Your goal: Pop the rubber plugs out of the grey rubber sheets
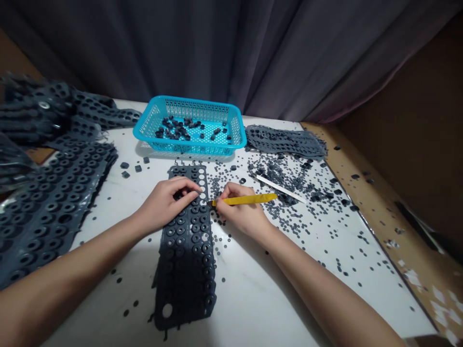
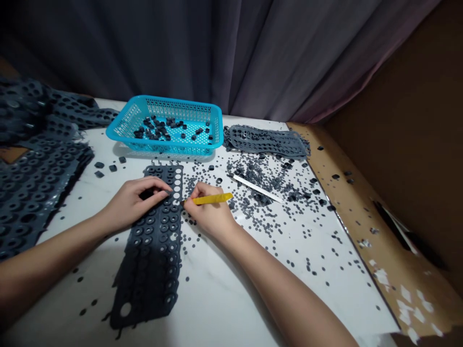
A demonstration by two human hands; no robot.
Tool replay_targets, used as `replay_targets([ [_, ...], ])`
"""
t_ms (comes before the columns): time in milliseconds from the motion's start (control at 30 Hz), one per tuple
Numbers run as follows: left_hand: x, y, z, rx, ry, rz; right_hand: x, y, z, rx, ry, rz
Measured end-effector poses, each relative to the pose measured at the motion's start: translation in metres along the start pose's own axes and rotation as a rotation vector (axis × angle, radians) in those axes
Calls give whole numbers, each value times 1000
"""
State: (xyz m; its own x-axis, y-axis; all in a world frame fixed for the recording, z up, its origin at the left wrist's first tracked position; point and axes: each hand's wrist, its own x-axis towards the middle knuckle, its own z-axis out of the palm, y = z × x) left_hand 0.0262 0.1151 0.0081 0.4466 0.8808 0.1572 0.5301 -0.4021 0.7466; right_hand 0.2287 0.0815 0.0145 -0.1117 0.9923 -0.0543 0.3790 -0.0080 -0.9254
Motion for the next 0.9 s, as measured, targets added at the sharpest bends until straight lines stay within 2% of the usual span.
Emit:
replay_targets([
  [167, 1, 9, -1, -153, 53, -57, 0, -1, 0, 17, -4, 14],
  [300, 3, 26, -4, -596, 105, -228, 0, -5, -2, 93, -21, 45],
  [400, 8, 32, -6, -843, 83, -389, -1, -8, -3, 127, -48, 75],
  [467, 10, 32, -7, -901, 49, -487, -1, -9, -4, 130, -68, 78],
  [533, 12, 29, -7, -886, 4, -522, -1, -9, -4, 116, -81, 69],
  [600, 10, 27, -7, -765, -29, -475, -2, -9, -3, 75, -76, 41],
  [667, 8, 26, -6, -509, -64, -360, -3, -10, -3, 12, -66, -3],
  [767, 4, 26, -4, -59, -146, -46, -4, -12, -2, -98, -71, -54],
  [833, 2, 26, -3, 119, -223, 157, -4, -15, -2, -166, -67, -71],
  [900, 3, 25, -2, 220, -297, 266, -5, -16, -3, -206, -62, -79],
])
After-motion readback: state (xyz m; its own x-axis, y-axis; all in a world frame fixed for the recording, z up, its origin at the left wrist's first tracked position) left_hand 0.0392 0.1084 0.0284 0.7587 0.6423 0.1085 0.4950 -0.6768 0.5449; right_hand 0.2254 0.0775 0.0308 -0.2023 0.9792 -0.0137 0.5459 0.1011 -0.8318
